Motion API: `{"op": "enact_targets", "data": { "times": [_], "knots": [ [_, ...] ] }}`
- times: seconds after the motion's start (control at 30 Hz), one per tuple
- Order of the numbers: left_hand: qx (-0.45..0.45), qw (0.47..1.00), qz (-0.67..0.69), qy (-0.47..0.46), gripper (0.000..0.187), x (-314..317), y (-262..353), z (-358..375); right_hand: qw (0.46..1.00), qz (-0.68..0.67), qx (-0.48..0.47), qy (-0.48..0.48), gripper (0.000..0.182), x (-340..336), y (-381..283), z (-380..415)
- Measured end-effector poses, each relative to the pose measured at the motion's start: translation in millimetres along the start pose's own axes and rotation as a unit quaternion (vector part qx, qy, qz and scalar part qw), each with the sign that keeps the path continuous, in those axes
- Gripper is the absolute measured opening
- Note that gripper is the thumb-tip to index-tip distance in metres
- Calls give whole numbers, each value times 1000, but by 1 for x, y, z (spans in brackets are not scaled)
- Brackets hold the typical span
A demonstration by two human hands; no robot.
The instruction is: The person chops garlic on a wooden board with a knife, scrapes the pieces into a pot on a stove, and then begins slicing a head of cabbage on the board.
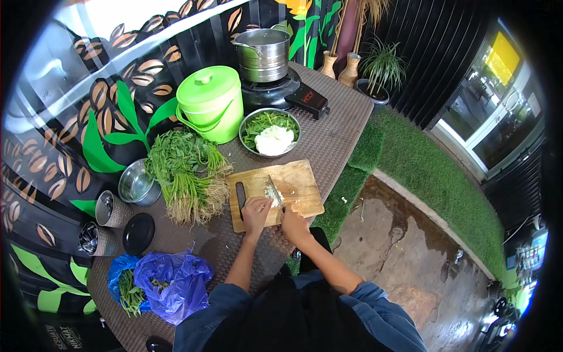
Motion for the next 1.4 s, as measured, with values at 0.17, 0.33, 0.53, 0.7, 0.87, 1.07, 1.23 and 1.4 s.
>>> {"op": "enact_targets", "data": {
  "times": [0.17, 0.33, 0.53, 0.7, 0.87, 1.07, 1.23, 1.4],
  "knots": [
    [-77, 996, 30, 33, 16, 2, -4, -8, 999, 28, -28, 17, 31, 15, 5, -6],
    [-85, 996, -11, -14, 16, 11, -2, -12, 998, 2, -10, -68, 32, -12, 4, -18],
    [-65, 997, -37, -15, 12, 13, -3, -8, 993, 46, -8, -106, 33, -31, -8, -23],
    [-47, 997, -55, -8, 10, 13, -5, -5, 998, 27, -3, -65, 33, -9, -9, -9],
    [-45, 997, -55, -7, 8, 14, -2, -7, 1000, 16, 2, 3, 34, 21, 1, -2],
    [-26, 995, -95, -3, 9, 14, 1, -5, 1000, 17, -5, -26, 36, 4, 2, -10],
    [-26, 996, -80, -12, 9, 13, 1, -7, 999, 11, 34, -25, 37, 17, -3, -1],
    [-26, 996, -88, -10, 9, 13, 1, -6, 998, -4, 5, -66, 36, 0, -2, -27]
  ]
}}
Point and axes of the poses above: each hand's wrist, its own z-axis away from the middle knuckle, its own x-axis out of the palm, y = z × x, the point moved 1 cm from there along -z, towards the middle knuckle, and after that the axes turned 6 degrees about x, right-handed, at the moved point
